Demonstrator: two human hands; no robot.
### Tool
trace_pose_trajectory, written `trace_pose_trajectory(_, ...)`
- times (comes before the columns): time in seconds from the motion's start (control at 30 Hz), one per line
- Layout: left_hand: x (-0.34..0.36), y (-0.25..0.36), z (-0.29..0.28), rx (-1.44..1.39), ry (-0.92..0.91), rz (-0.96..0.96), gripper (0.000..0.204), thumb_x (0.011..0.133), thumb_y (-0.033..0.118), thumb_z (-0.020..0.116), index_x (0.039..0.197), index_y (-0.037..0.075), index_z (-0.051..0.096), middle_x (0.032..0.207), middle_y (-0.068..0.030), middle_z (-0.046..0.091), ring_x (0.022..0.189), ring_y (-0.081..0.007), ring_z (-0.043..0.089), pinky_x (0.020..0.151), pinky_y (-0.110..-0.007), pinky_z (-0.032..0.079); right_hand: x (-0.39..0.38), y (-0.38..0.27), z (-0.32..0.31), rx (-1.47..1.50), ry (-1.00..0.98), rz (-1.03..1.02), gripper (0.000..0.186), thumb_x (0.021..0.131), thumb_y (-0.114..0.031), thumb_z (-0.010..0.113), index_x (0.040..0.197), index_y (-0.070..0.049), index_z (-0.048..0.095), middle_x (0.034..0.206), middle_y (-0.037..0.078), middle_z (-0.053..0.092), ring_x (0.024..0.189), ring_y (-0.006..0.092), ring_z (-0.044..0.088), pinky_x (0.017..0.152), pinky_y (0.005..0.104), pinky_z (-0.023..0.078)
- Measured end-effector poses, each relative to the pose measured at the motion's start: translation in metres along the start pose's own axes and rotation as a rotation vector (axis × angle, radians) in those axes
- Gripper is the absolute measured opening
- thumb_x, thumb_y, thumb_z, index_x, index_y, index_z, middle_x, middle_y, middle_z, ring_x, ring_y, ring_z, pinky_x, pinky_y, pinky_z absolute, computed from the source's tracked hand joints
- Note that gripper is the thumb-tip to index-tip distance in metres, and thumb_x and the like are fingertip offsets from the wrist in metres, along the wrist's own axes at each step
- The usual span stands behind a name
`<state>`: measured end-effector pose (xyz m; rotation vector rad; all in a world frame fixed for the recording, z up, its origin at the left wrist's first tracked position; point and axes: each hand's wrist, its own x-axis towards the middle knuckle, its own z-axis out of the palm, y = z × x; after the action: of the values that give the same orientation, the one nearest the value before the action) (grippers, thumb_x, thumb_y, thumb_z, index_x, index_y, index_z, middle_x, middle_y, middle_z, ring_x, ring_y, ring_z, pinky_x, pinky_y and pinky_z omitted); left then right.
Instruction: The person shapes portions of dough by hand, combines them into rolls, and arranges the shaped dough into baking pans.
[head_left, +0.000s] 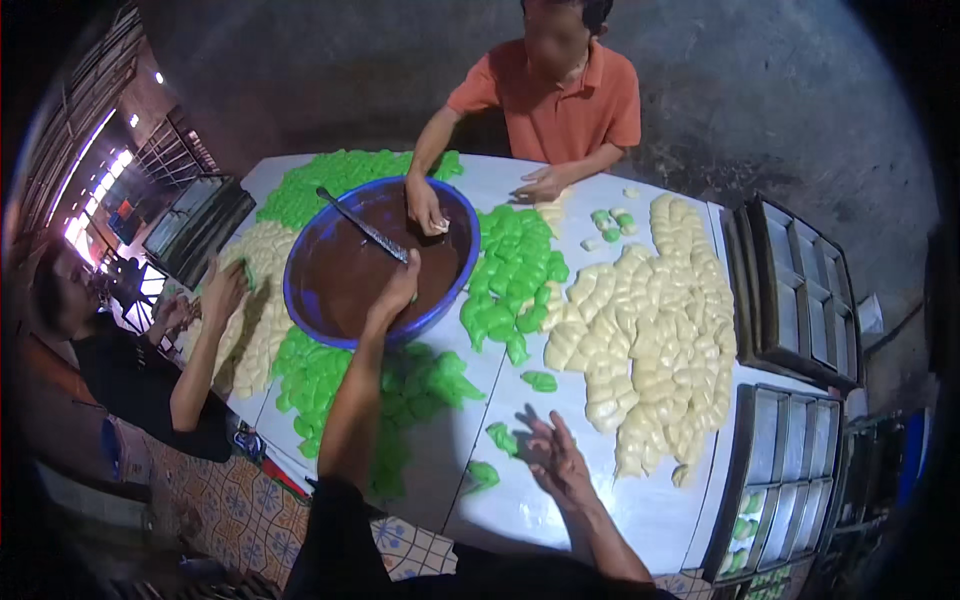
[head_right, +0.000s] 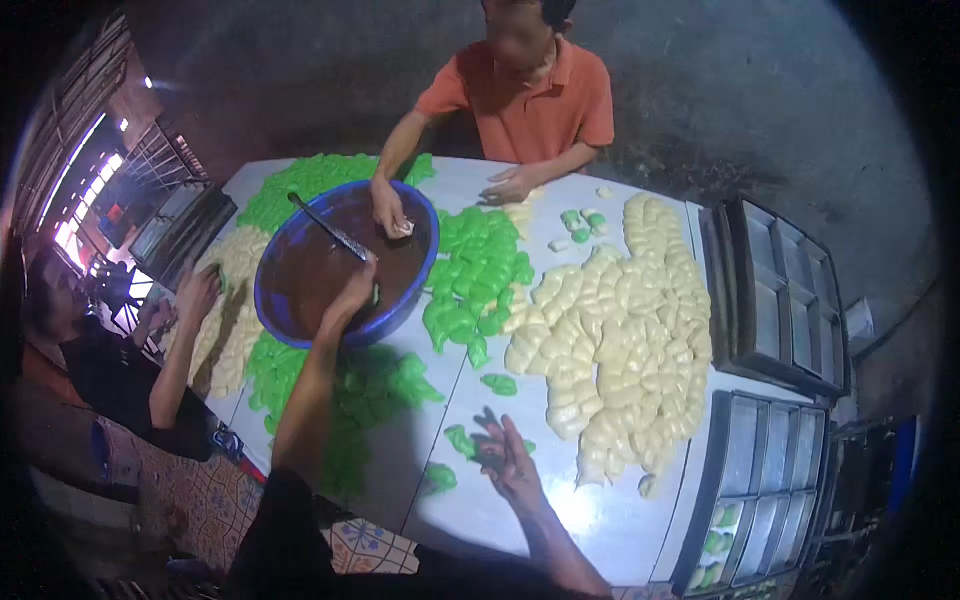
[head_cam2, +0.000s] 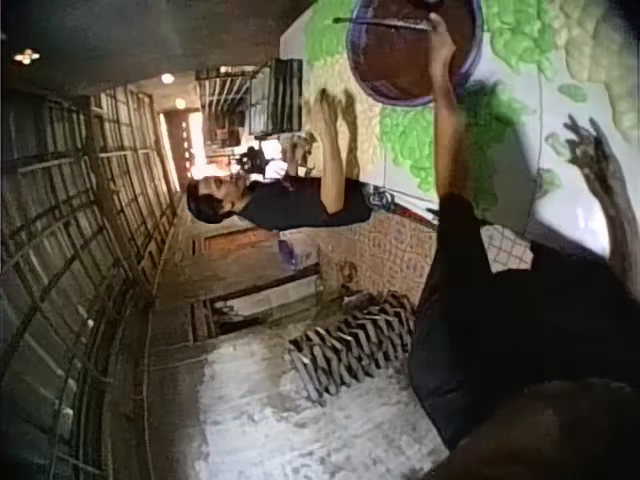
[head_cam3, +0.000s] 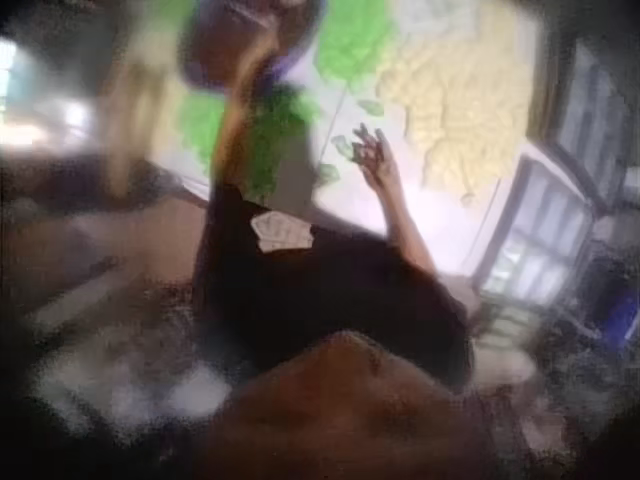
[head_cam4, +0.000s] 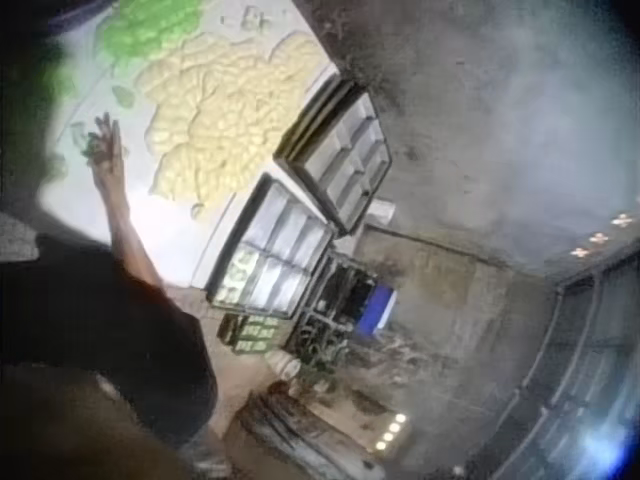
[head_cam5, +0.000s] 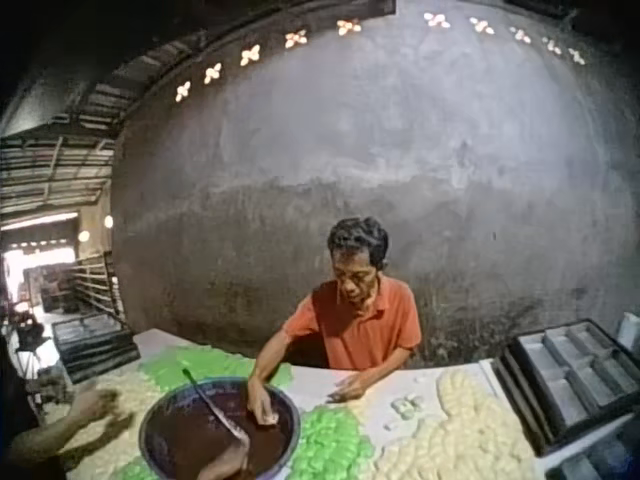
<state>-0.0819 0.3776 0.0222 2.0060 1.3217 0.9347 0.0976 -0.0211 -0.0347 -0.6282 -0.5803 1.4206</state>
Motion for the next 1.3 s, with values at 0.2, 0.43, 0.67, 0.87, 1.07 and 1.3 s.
trace_pose_trajectory(0.2,0.009,0.016,0.006,-0.162,-0.659,-0.855,0.096,0.086,0.077,0.009,0.090,-0.002,0.065,0.066,-0.0072,0.060,0.070,-0.0244,0.056,0.075,-0.037,0.045,0.002,0.011,-0.019,-0.032,0.040,-0.005,0.082,0.087,-0.038,0.064,0.150,-0.015,0.016,0.147,0.009,0.031,0.124,0.0208,0.040,0.087,0.0291,0.043)
trace_pose_trajectory(0.43,-0.122,0.098,0.021,-1.179,-0.669,-0.463,0.100,0.086,0.076,0.010,0.112,-0.008,0.057,0.088,-0.0139,0.064,0.082,-0.0248,0.061,0.084,-0.038,0.045,0.025,-0.009,0.000,0.199,0.184,0.038,0.060,0.094,-0.029,0.055,0.141,-0.002,0.030,0.129,0.012,0.051,0.109,0.0193,0.054,0.085,0.0293,0.046)
trace_pose_trajectory(0.67,-0.299,0.142,0.071,-1.211,-0.385,-0.777,0.078,0.094,0.059,0.036,0.141,-0.003,0.032,0.134,-0.0167,0.044,0.124,-0.0292,0.042,0.101,-0.048,0.035,-0.016,-0.010,0.016,-0.602,0.469,-0.151,0.029,0.083,-0.007,0.067,0.111,-0.001,0.063,0.106,0.008,0.059,0.088,0.0133,0.054,0.078,0.0275,0.045)
trace_pose_trajectory(0.87,-0.346,0.140,0.065,-0.668,-0.626,-0.326,0.037,0.092,0.004,0.056,0.128,-0.003,0.050,0.104,-0.0048,0.060,0.076,-0.0099,0.057,0.073,-0.025,0.051,-0.067,-0.022,0.016,-1.197,0.147,-0.319,0.036,0.076,0.000,0.067,0.111,-0.003,0.062,0.114,0.016,0.049,0.098,0.0280,0.055,0.081,0.0351,0.047)
trace_pose_trajectory(1.07,-0.368,0.157,0.063,-0.950,-0.624,-0.421,0.019,0.090,0.008,0.062,0.100,-0.008,0.062,0.093,-0.0112,0.064,0.079,-0.0173,0.067,0.073,-0.026,0.055,-0.086,-0.032,0.030,-0.893,0.366,-0.398,0.019,0.079,0.003,0.066,0.097,0.001,0.065,0.105,0.013,0.058,0.096,0.0223,0.060,0.079,0.0307,0.049)
trace_pose_trajectory(1.3,-0.395,0.139,0.083,-0.754,-0.532,-0.347,0.013,0.083,0.002,0.069,0.094,-0.003,0.062,0.086,-0.0039,0.061,0.075,-0.0105,0.060,0.067,-0.021,0.050,-0.109,-0.015,0.029,-0.865,0.497,-0.126,0.020,0.089,-0.009,0.062,0.106,0.001,0.067,0.101,0.011,0.065,0.084,0.0128,0.060,0.073,0.0281,0.049)
